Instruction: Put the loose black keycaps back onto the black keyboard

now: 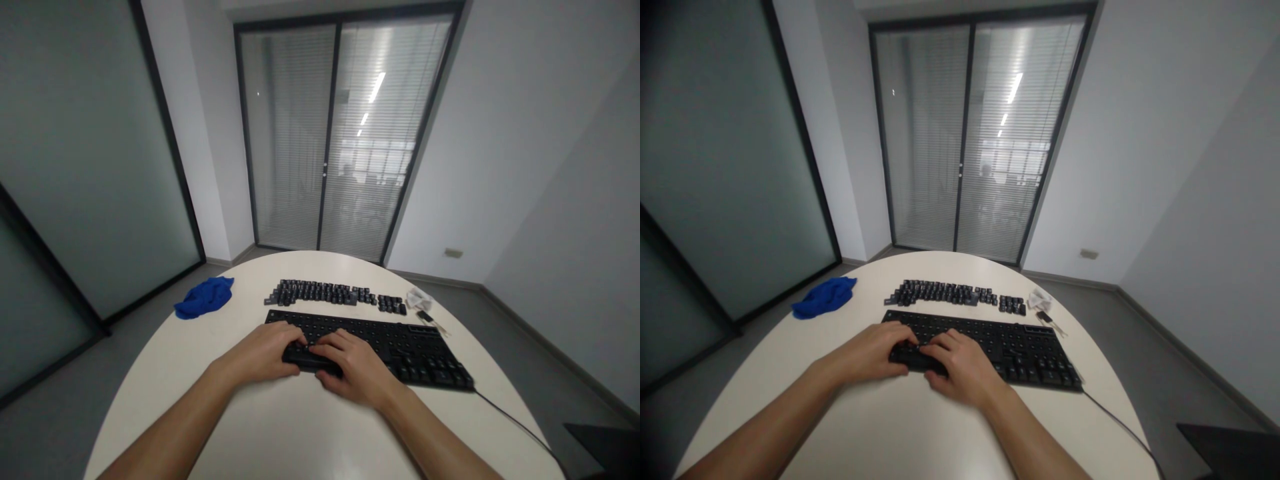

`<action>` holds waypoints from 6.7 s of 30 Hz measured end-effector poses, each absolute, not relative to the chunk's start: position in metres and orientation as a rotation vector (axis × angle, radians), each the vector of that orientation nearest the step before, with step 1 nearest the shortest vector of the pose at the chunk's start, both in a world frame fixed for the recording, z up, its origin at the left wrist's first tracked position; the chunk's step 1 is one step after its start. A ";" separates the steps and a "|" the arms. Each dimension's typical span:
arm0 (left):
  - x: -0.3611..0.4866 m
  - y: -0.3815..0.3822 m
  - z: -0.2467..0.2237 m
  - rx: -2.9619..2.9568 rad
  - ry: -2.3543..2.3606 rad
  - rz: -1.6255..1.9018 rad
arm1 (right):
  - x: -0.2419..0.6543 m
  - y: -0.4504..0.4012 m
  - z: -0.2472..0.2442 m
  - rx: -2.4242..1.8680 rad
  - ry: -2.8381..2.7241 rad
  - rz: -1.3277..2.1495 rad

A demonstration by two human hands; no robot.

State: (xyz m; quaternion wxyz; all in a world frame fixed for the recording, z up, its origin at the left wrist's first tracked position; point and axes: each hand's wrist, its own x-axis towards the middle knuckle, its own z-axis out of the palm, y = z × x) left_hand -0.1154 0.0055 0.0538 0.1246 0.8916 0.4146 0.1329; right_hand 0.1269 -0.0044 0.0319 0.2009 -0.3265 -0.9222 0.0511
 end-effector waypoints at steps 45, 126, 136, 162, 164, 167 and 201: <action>-0.116 0.008 0.052 2.637 1.123 0.421 | 0.121 -0.004 0.030 -1.010 -2.590 0.126; -0.092 0.052 0.040 2.290 1.547 0.889 | 0.127 -0.003 0.032 -0.920 -2.646 0.077; -0.126 0.021 0.031 2.235 1.109 0.808 | 0.126 -0.003 0.032 -0.941 -2.639 0.119; -0.130 0.027 0.024 2.373 0.985 0.748 | 0.126 -0.004 0.032 -0.966 -2.640 0.152; -0.130 0.027 0.023 2.370 1.008 0.746 | 0.126 -0.004 0.032 -0.961 -2.640 0.155; -0.130 0.026 0.023 2.374 1.012 0.746 | 0.126 -0.005 0.032 -0.962 -2.637 0.154; -0.124 0.020 0.026 2.420 1.081 0.766 | 0.126 -0.004 0.031 -0.945 -2.626 0.131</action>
